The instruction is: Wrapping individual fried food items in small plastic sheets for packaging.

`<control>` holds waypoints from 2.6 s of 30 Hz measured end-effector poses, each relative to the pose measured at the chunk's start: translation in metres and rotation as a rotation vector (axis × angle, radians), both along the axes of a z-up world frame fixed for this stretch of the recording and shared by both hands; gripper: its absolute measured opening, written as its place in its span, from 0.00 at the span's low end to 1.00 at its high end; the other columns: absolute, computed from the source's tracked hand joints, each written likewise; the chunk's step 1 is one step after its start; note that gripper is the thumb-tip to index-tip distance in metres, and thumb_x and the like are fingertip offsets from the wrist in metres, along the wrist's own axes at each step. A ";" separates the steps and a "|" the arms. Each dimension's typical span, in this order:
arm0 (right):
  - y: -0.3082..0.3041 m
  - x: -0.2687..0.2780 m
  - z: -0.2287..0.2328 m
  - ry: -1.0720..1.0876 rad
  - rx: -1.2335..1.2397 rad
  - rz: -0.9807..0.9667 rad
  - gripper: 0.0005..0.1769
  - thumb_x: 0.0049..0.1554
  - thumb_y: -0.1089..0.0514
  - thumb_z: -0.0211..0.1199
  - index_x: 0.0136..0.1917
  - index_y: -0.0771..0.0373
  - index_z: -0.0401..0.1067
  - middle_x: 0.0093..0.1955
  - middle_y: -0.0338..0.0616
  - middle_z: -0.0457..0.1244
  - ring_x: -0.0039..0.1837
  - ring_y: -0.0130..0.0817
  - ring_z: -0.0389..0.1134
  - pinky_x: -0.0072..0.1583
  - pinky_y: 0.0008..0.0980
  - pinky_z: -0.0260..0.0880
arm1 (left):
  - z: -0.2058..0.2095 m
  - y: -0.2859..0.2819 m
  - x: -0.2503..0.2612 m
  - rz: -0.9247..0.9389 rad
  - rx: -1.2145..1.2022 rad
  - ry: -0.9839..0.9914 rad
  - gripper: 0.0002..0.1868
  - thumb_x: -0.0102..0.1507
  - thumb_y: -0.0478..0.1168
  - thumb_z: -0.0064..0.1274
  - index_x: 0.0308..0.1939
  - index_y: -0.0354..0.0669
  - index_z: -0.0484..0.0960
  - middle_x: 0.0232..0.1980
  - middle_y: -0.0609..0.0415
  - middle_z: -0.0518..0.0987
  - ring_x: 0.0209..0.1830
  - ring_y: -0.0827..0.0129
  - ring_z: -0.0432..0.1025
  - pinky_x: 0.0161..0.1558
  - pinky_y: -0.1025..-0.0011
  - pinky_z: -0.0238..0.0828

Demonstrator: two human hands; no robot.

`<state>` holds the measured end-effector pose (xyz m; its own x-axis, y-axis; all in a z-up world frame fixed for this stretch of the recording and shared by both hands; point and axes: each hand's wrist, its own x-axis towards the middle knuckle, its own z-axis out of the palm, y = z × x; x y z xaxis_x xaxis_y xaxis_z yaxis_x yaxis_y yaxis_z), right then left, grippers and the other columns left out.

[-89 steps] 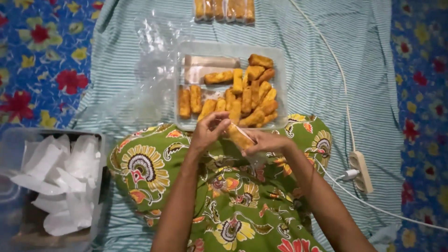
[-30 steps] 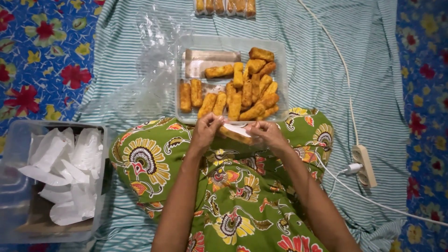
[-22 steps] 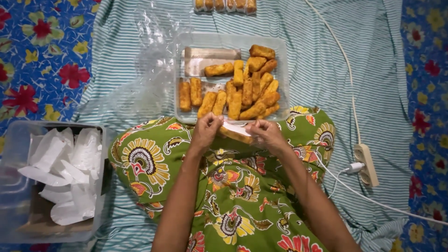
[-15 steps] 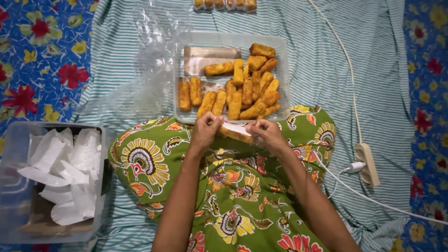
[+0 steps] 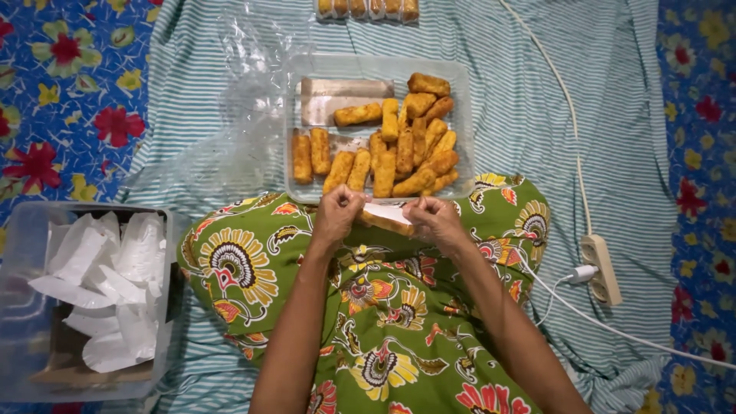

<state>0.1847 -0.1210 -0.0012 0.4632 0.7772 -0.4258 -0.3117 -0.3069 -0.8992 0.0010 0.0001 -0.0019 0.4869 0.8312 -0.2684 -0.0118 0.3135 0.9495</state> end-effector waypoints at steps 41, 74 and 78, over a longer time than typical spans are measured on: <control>-0.010 0.014 -0.029 0.610 0.088 -0.080 0.19 0.51 0.67 0.64 0.57 0.62 0.70 0.49 0.43 0.67 0.51 0.40 0.74 0.53 0.43 0.79 | -0.015 0.007 0.001 -0.404 -0.123 -0.517 0.39 0.51 0.17 0.62 0.66 0.31 0.72 0.60 0.44 0.78 0.48 0.62 0.79 0.44 0.70 0.85; 0.001 0.000 0.060 0.091 0.069 0.246 0.29 0.61 0.54 0.61 0.73 0.63 0.63 0.69 0.54 0.62 0.73 0.45 0.61 0.73 0.46 0.57 | -0.019 0.008 0.005 -0.369 -0.120 -0.562 0.26 0.49 0.21 0.69 0.50 0.33 0.82 0.36 0.44 0.83 0.27 0.66 0.79 0.27 0.69 0.81; 0.009 -0.034 0.086 0.030 0.060 0.398 0.30 0.67 0.48 0.52 0.79 0.56 0.55 0.76 0.53 0.51 0.80 0.46 0.47 0.77 0.57 0.42 | -0.033 0.003 0.000 -0.405 -0.167 -0.559 0.27 0.50 0.20 0.68 0.52 0.32 0.81 0.42 0.44 0.83 0.32 0.64 0.80 0.27 0.67 0.82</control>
<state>0.1509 -0.1123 0.0850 0.1088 0.9173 -0.3830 -0.2049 -0.3563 -0.9116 0.0009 0.0029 -0.0351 0.8508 0.5254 0.0042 -0.3352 0.5367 0.7743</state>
